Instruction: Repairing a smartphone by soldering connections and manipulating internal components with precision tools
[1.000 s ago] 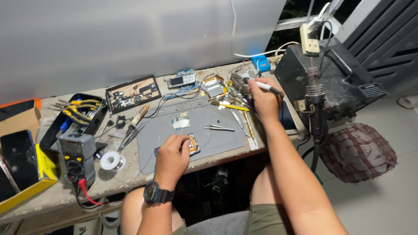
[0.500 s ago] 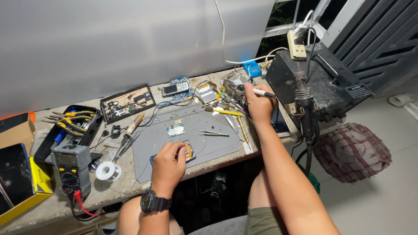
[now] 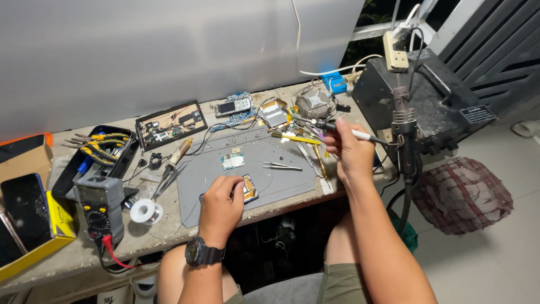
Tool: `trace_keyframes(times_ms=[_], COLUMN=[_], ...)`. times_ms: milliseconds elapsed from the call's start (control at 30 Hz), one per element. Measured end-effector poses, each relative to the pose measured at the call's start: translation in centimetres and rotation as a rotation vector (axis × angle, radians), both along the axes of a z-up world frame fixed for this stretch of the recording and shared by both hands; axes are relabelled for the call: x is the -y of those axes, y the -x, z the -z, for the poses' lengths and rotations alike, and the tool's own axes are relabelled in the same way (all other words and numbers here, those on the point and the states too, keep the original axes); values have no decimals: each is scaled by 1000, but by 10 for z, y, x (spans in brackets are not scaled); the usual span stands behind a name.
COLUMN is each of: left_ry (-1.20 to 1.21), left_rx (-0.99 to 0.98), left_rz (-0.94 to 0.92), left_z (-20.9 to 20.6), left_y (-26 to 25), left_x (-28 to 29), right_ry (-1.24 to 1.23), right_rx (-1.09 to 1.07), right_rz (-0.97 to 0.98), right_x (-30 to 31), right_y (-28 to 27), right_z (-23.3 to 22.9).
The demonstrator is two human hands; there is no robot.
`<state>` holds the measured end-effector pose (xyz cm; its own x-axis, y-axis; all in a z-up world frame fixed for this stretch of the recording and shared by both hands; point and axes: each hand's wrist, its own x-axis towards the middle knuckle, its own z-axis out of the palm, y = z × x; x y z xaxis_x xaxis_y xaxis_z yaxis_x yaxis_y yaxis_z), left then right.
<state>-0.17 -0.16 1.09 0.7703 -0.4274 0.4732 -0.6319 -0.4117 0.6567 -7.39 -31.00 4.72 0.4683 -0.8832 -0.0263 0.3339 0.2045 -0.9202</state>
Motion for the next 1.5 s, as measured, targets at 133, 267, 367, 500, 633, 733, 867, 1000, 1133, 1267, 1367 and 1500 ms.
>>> trace_keyframes(times_ms=[133,267,367,500,633,733,867,1000,1133,1267,1367,1500], left_ry=[6,23,27,28,17,4,-39,-74,-145,-198,-286,-476], left_rx=[19,37,39,54,67,76,121,138,131,126,52,-61], left_rz=[-23,-28,-38,-49,-76,-66,-18,72,99,108,131,163], left_z=[5,3,-2,-2,1,4,2,1,5,9,-9,-16], left_y=[-3,-4,-3,-5,-8,-11,-10,-6,0,1,5,3], left_x=[-3,-10,-14,-18,-23,-26,-29,-27,-14,-7,-14,-26], right_ry=[-151,-268,-319,-342,-334,-216,-82,57,144,182,173,131], right_rx=[19,9,12,22,4,56,72,38,46,51,59,30], right_rz=[-89,-185,-253,-309,-337,-408,-455,-514,-522,-513,-514,-527], right_x=[-21,-21,-24,-31,-33,-43,-58,-61,-63,-50,-45,-46], right_y=[28,42,50,58,65,72,77,78,77,78,79,79], right_z=[-3,23,32,34,55,76,89,88,88,94,93,86])
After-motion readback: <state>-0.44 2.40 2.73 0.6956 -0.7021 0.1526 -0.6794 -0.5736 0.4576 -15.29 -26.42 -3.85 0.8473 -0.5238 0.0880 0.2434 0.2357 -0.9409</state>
